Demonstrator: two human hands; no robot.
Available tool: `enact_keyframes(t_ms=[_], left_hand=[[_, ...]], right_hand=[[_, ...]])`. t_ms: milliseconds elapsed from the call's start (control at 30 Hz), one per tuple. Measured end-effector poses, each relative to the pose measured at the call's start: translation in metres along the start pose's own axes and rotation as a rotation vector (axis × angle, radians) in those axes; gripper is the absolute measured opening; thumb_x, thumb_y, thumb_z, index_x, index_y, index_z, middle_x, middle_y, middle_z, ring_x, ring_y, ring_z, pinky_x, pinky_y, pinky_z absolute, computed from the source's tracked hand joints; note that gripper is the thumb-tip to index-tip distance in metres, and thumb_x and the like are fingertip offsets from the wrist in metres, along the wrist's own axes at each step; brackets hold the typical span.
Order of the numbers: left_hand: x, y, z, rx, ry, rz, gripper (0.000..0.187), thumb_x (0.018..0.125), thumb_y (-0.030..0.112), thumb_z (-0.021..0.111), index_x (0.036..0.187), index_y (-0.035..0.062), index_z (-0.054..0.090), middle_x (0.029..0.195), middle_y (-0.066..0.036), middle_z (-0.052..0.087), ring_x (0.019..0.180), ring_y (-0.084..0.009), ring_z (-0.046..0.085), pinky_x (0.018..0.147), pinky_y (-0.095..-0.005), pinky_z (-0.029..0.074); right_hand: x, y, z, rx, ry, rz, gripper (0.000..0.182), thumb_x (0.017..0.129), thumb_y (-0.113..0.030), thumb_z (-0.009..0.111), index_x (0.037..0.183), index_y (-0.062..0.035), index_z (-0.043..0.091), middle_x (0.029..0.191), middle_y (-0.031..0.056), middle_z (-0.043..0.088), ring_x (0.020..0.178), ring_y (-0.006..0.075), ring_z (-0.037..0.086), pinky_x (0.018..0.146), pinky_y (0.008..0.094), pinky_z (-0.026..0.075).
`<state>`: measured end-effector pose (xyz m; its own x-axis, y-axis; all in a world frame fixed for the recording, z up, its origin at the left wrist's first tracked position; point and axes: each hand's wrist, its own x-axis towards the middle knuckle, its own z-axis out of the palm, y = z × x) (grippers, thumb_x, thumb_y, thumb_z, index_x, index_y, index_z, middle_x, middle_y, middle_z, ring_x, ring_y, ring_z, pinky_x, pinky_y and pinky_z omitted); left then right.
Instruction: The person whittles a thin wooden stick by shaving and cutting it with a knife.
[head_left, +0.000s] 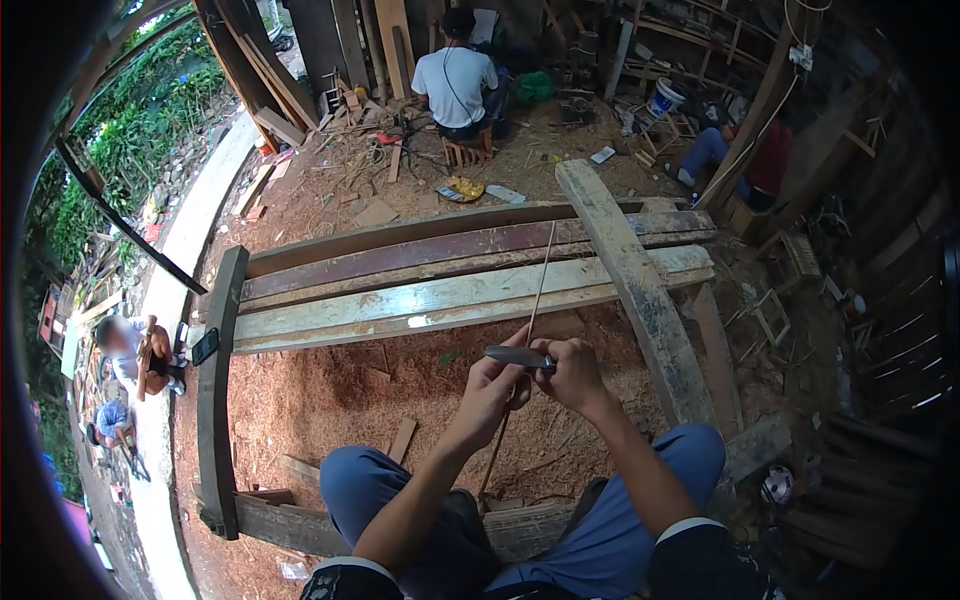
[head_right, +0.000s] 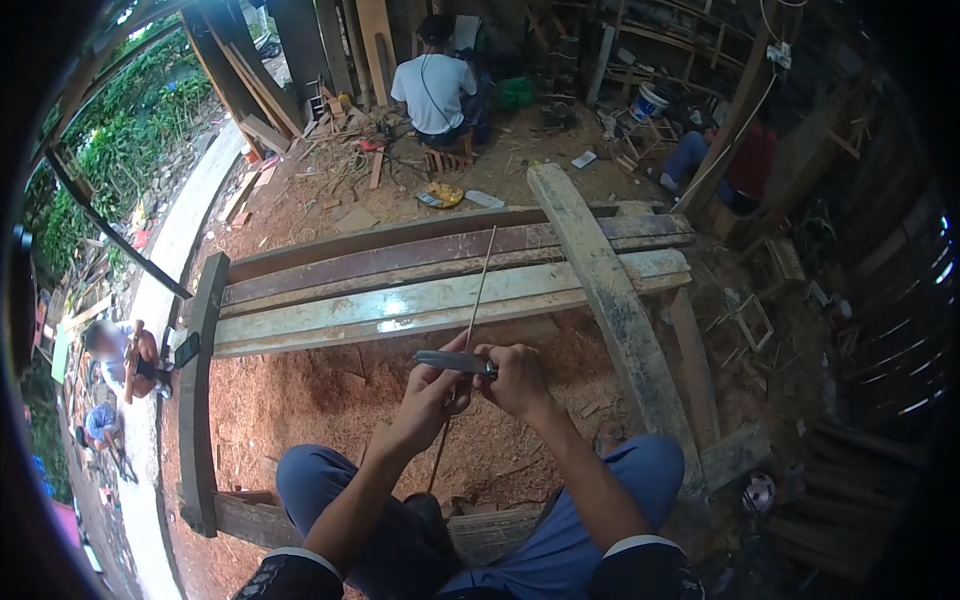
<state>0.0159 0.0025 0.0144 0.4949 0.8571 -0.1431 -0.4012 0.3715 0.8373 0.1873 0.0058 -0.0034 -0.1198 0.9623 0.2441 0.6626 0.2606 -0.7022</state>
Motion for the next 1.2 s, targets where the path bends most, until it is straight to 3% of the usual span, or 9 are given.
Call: enact_keyframes(t_ms=[167,267,567,667,767,867,900,1033,1200], left_hand=[[-0.003,0.003,0.004,0.060,-0.038,-0.060,0.052,0.099,0.008,0.050,0.150,0.0119,0.039,0.086,0.002,0.057,0.060,-0.0032,0.043,0.050,-0.0181,0.030],[-0.012,-0.001,0.016,-0.049,0.039,-0.154,0.055,0.096,0.003,0.048,0.150,0.0146,0.041,0.083,0.003,0.052,0.059,-0.0033,0.037,0.049,-0.0182,0.028],[-0.025,0.003,0.023,-0.182,0.023,-0.234,0.054,0.102,0.015,0.049,0.153,0.0155,0.032,0.076,0.003,0.043,0.057,-0.0045,0.034,0.047,-0.0194,0.027],[-0.031,-0.002,0.035,-0.215,0.052,-0.287,0.052,0.102,0.018,0.050,0.152,0.0139,0.034,0.074,0.003,0.045,0.055,-0.0044,0.035,0.045,-0.0202,0.028],[-0.028,0.001,0.024,-0.153,0.085,-0.186,0.052,0.102,0.018,0.051,0.151,0.0120,0.035,0.074,0.002,0.048,0.052,-0.0043,0.035,0.044,-0.0207,0.027],[-0.020,0.022,0.002,-0.075,0.153,-0.024,0.049,0.101,0.020,0.052,0.147,0.0090,0.037,0.077,-0.001,0.055,0.049,-0.0038,0.035,0.043,-0.0197,0.027],[-0.018,0.026,-0.003,-0.107,0.166,-0.012,0.044,0.102,0.021,0.052,0.143,0.0091,0.040,0.078,-0.002,0.057,0.049,-0.0034,0.036,0.043,-0.0192,0.027],[-0.017,0.026,-0.003,-0.144,0.171,-0.038,0.035,0.102,0.022,0.052,0.135,0.0107,0.045,0.082,-0.002,0.059,0.051,-0.0023,0.037,0.043,-0.0191,0.026],[-0.014,0.015,-0.004,-0.111,0.174,-0.049,0.027,0.103,0.023,0.049,0.129,0.0124,0.049,0.083,-0.003,0.061,0.047,-0.0017,0.034,0.042,-0.0183,0.025]], right_hand=[[0.002,0.001,-0.009,0.125,-0.046,-0.037,0.017,0.072,-0.026,0.073,0.076,-0.0103,0.068,0.063,0.0132,0.064,0.063,0.0354,0.066,0.060,0.0422,0.053],[0.003,0.007,-0.009,-0.085,0.074,-0.089,0.021,0.078,-0.028,0.070,0.069,-0.0099,0.065,0.058,0.0135,0.062,0.058,0.0362,0.064,0.060,0.0435,0.052],[0.009,0.026,-0.005,-0.336,0.359,-0.040,0.038,0.094,-0.028,0.055,0.064,-0.0071,0.061,0.055,0.0196,0.057,0.052,0.0387,0.059,0.054,0.0475,0.046],[0.022,0.048,-0.029,-0.305,0.500,0.219,0.042,0.097,-0.030,0.053,0.063,-0.0063,0.061,0.054,0.0190,0.058,0.050,0.0374,0.059,0.050,0.0462,0.044],[0.028,0.035,-0.048,-0.325,0.508,0.316,0.043,0.099,-0.033,0.050,0.069,-0.0067,0.066,0.054,0.0172,0.059,0.047,0.0361,0.058,0.047,0.0441,0.043],[0.021,0.012,-0.039,-0.288,0.286,0.226,0.045,0.101,-0.037,0.047,0.075,-0.0071,0.069,0.053,0.0160,0.059,0.044,0.0358,0.056,0.045,0.0428,0.043],[0.019,0.003,-0.034,-0.230,0.214,0.262,0.048,0.102,-0.040,0.044,0.076,-0.0081,0.069,0.053,0.0149,0.059,0.045,0.0358,0.058,0.046,0.0446,0.045],[0.019,0.003,-0.008,-0.279,0.275,-0.017,0.050,0.101,-0.038,0.047,0.065,-0.0055,0.059,0.051,0.0162,0.056,0.049,0.0353,0.062,0.047,0.0447,0.045],[0.016,-0.004,0.006,-0.182,0.122,-0.060,0.041,0.099,-0.034,0.051,0.068,-0.0069,0.058,0.053,0.0159,0.057,0.053,0.0376,0.063,0.049,0.0464,0.047]])
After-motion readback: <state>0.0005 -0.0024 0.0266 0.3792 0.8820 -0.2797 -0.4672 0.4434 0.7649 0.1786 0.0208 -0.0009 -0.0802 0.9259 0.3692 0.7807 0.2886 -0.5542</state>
